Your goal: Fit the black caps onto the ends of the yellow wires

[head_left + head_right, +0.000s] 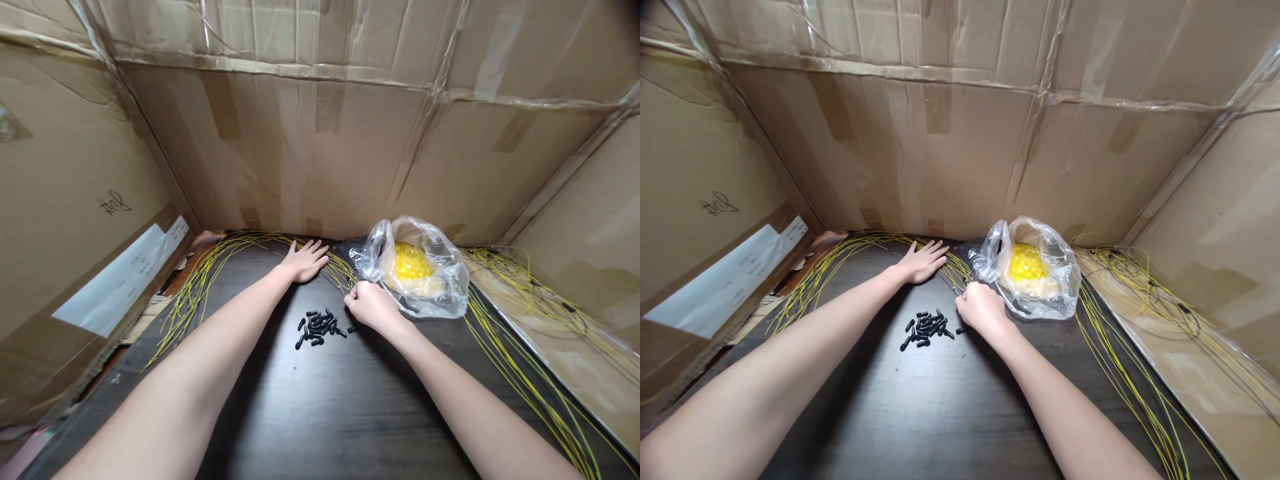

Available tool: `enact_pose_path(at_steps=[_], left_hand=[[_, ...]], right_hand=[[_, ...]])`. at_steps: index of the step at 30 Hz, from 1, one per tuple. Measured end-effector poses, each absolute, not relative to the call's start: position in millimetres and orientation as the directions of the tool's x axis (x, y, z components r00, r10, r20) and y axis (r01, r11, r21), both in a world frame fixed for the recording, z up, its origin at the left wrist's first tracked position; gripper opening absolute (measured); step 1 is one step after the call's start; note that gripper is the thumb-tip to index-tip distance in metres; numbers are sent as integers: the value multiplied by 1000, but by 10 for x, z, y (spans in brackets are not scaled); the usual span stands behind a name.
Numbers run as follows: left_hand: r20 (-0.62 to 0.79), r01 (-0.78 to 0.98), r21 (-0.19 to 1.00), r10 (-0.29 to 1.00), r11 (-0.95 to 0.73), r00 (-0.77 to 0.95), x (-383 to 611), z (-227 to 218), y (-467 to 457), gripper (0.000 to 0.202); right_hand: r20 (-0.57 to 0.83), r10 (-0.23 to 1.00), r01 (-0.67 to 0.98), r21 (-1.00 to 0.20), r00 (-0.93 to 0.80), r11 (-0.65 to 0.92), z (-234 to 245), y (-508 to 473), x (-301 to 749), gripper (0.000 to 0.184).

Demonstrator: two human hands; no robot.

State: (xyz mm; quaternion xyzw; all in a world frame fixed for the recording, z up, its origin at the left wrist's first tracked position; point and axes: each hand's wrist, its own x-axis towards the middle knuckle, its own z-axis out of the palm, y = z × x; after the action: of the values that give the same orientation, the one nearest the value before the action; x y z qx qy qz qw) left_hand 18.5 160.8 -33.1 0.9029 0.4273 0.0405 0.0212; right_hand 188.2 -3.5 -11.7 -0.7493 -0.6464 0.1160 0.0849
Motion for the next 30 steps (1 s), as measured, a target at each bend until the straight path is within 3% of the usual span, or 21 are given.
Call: enact_pose_path(at_steps=[9, 15, 23, 27, 30], left_hand=[[61, 775, 72, 778, -628, 625, 188, -339, 1599, 67], [66, 779, 75, 782, -623, 619, 194, -341, 1592, 66], [74, 779, 72, 782, -623, 619, 195, -349, 1601, 65], [75, 780, 74, 783, -622, 618, 196, -350, 1599, 66], [79, 780, 76, 784, -621, 616, 198, -349, 1591, 66]], right_hand=[[-50, 994, 949, -295, 98, -108, -107, -37, 1914, 28], [-115, 989, 941, -316, 89, -121, -107, -32, 1952, 18], [27, 998, 941, -335, 52, -40, -103, -27, 1953, 13], [98, 994, 904, -428, 38, 8, -78, -8, 1972, 12], [16, 999, 846, -532, 38, -24, -113, 27, 2002, 2]])
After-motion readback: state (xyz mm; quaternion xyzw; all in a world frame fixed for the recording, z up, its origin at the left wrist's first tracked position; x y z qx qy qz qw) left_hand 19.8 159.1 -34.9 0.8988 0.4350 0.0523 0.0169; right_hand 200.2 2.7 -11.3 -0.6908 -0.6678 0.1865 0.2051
